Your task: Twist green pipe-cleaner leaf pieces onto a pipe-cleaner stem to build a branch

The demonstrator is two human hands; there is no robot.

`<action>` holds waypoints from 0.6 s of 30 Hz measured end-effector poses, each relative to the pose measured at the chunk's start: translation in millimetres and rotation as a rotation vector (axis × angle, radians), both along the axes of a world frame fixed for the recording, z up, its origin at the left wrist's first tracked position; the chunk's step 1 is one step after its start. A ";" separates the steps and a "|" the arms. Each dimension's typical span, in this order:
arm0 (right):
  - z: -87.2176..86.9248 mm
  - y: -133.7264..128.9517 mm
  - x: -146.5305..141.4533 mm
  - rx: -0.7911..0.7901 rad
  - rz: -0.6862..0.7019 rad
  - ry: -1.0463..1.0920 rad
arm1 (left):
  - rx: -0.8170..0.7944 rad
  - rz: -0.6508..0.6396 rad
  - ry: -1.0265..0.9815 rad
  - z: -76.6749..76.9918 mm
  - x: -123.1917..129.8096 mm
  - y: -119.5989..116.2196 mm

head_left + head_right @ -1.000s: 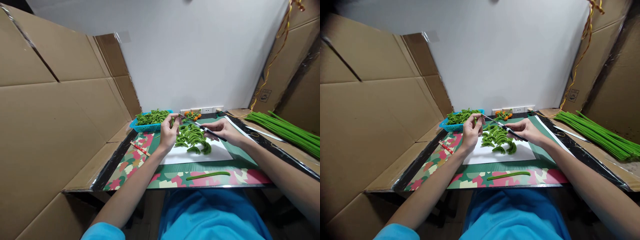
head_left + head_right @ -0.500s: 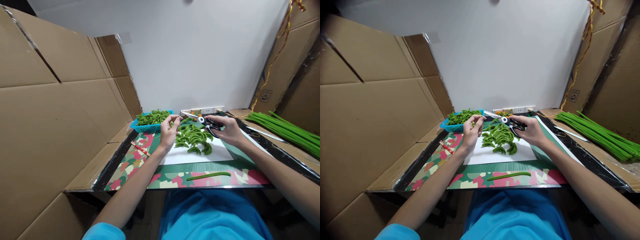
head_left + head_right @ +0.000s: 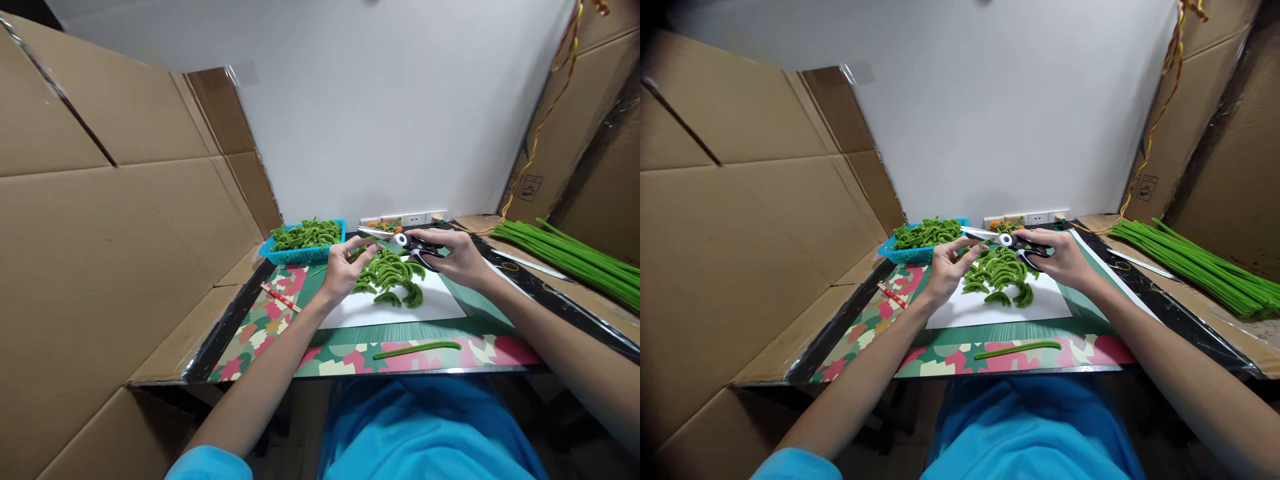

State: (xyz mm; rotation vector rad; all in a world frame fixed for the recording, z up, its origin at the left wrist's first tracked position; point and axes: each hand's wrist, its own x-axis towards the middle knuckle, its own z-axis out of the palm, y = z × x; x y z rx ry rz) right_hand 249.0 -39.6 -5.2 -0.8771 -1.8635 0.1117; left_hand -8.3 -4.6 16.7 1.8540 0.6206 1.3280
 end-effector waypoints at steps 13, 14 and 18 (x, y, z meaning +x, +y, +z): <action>-0.5 0.5 4.4 -0.029 0.080 0.017 | -0.229 -0.175 -0.104 2.9 -4.1 -0.9; -0.7 0.7 4.8 -0.028 0.081 0.014 | -0.231 -0.177 -0.107 2.4 -4.7 -0.2; -1.1 1.4 5.3 -0.026 0.068 -0.008 | -0.242 -0.175 -0.105 2.2 -5.9 0.7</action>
